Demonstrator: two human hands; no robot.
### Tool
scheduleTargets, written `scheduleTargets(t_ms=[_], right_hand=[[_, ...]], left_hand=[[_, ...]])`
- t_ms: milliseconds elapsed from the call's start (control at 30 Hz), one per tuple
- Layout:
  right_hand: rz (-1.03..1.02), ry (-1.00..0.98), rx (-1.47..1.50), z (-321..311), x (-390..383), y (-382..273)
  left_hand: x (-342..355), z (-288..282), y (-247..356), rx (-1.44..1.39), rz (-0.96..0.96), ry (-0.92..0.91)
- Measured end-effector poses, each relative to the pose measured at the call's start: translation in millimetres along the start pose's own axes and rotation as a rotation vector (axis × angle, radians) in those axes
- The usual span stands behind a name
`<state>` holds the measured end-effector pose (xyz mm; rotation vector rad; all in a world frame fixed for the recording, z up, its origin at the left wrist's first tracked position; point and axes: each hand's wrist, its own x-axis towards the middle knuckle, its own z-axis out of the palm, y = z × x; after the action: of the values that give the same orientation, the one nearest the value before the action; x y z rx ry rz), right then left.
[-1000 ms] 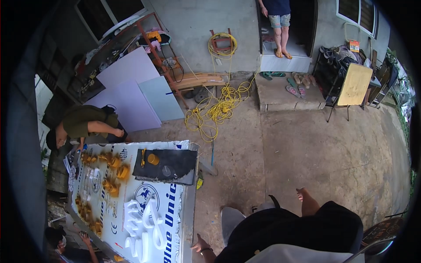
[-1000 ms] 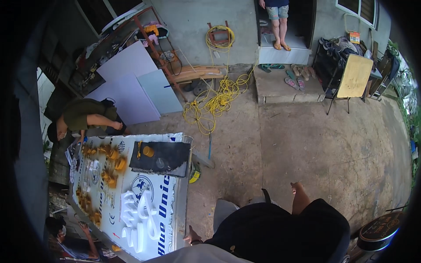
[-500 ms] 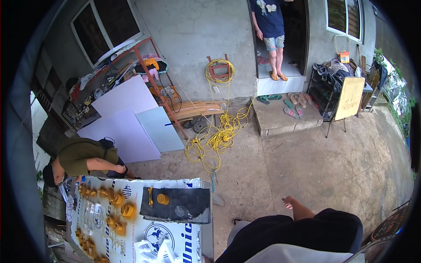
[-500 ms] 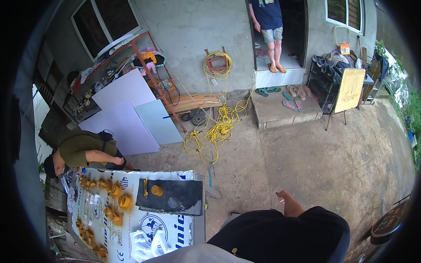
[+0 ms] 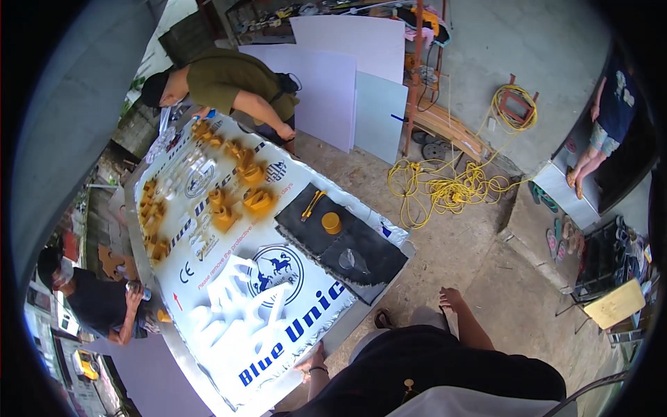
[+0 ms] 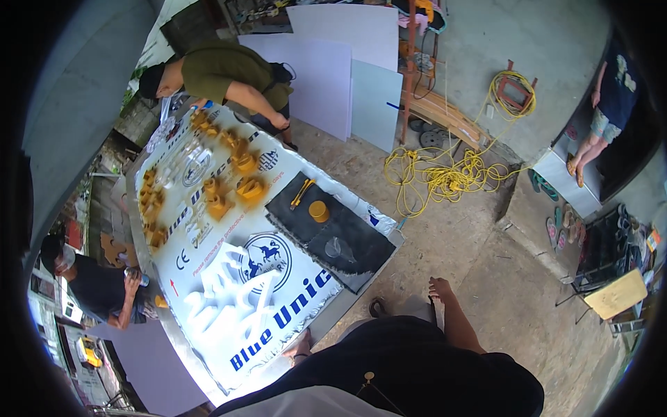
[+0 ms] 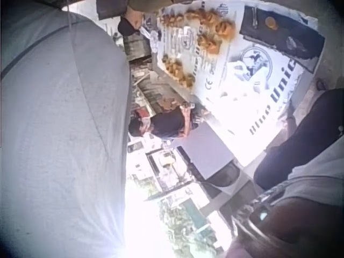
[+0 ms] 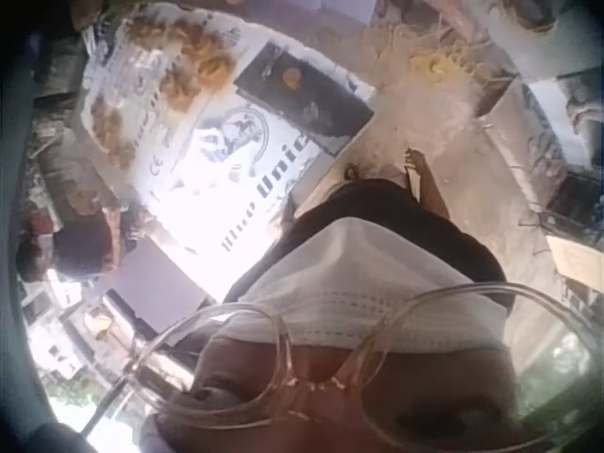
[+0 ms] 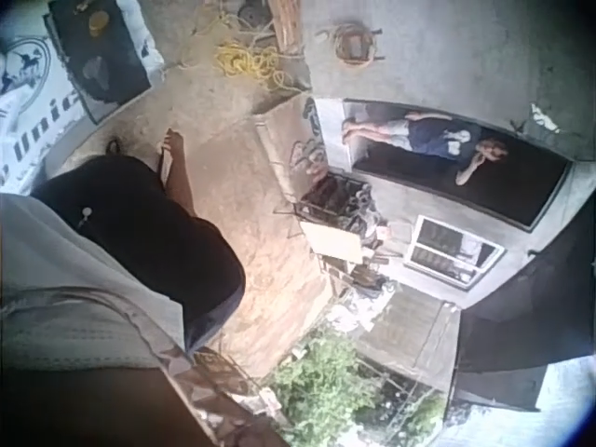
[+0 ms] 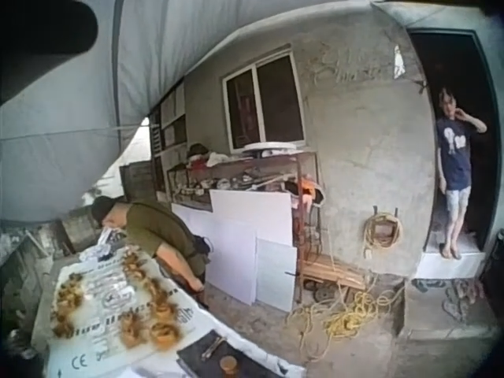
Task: The recorder prepares and assists with spray painting individual sign letters on an outdoor production table.
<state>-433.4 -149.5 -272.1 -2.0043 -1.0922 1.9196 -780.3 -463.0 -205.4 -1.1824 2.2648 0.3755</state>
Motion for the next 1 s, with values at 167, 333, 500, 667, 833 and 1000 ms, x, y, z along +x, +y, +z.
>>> scheduleTargets(t_ms=[167,333,500,667,833,1000], right_hand=[[-0.192,-0.117,-0.087,68,5,-81],[-0.218,-0.173,-0.176,117,34,-106],[-0.107,-0.198,-0.268,115,50,-114],[0.076,-0.084,-0.406,103,46,-142],[0.011,-0.139,-0.554,98,54,-161],[0.052,-0.181,-0.641,95,74,-166]], left_hand=[[8,-8,3,-0.062,-0.005,-0.145],[23,0,-1,0.188,0.212,-0.149],[19,-1,-4,-0.057,0.162,-0.04],[-2,-19,3,0.37,0.348,-0.171],[31,11,-3,0.015,0.284,-0.142],[49,24,-4,0.178,0.261,-0.121]])
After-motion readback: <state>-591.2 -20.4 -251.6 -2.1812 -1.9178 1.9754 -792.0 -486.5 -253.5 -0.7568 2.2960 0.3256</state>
